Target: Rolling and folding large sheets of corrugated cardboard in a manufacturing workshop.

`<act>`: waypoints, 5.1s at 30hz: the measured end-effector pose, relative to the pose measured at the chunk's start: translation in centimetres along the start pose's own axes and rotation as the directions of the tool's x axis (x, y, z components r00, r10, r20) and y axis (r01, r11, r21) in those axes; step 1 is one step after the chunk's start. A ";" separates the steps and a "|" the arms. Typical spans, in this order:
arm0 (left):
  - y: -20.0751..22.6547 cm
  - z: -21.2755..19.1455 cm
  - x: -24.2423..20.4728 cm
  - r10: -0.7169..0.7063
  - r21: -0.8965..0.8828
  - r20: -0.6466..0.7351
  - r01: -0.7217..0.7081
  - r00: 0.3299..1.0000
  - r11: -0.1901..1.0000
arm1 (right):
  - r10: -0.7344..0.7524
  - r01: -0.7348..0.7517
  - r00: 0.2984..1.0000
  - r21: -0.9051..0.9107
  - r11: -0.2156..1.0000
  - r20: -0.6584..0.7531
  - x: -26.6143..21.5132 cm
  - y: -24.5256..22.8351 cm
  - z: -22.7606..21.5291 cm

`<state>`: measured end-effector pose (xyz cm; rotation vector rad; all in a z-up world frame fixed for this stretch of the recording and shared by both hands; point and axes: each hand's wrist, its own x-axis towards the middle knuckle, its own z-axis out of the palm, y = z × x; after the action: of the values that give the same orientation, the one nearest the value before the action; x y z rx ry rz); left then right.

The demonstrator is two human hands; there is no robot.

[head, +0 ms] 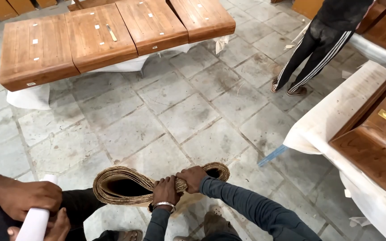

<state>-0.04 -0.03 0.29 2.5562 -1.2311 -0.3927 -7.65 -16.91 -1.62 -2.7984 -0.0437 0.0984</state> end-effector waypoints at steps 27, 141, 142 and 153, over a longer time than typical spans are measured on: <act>-6.4 -3.8 -0.6 0.144 0.554 -0.031 -0.103 0.989 0.826 | 0.581 -0.580 0.690 0.151 0.801 -0.431 -0.4 26.3 -41.4; -19.8 14.8 -14.1 -0.064 -0.658 -0.240 -0.114 0.969 0.745 | 0.232 -0.184 0.957 -0.255 0.949 0.173 3.0 -5.0 -0.1; -20.1 14.2 -14.3 -0.066 -0.660 -0.238 -0.111 0.969 0.743 | 0.233 -0.184 0.956 -0.255 0.949 0.177 2.9 -5.2 -0.3; -23.6 14.5 -15.4 -0.242 -0.481 0.011 0.217 0.970 0.850 | 0.216 -0.179 0.962 -0.208 0.962 0.170 2.8 -5.6 -1.0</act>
<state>2.38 24.41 -19.72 2.2581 -0.6923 -0.5974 -4.88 -11.86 1.02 -2.9679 0.1920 0.4338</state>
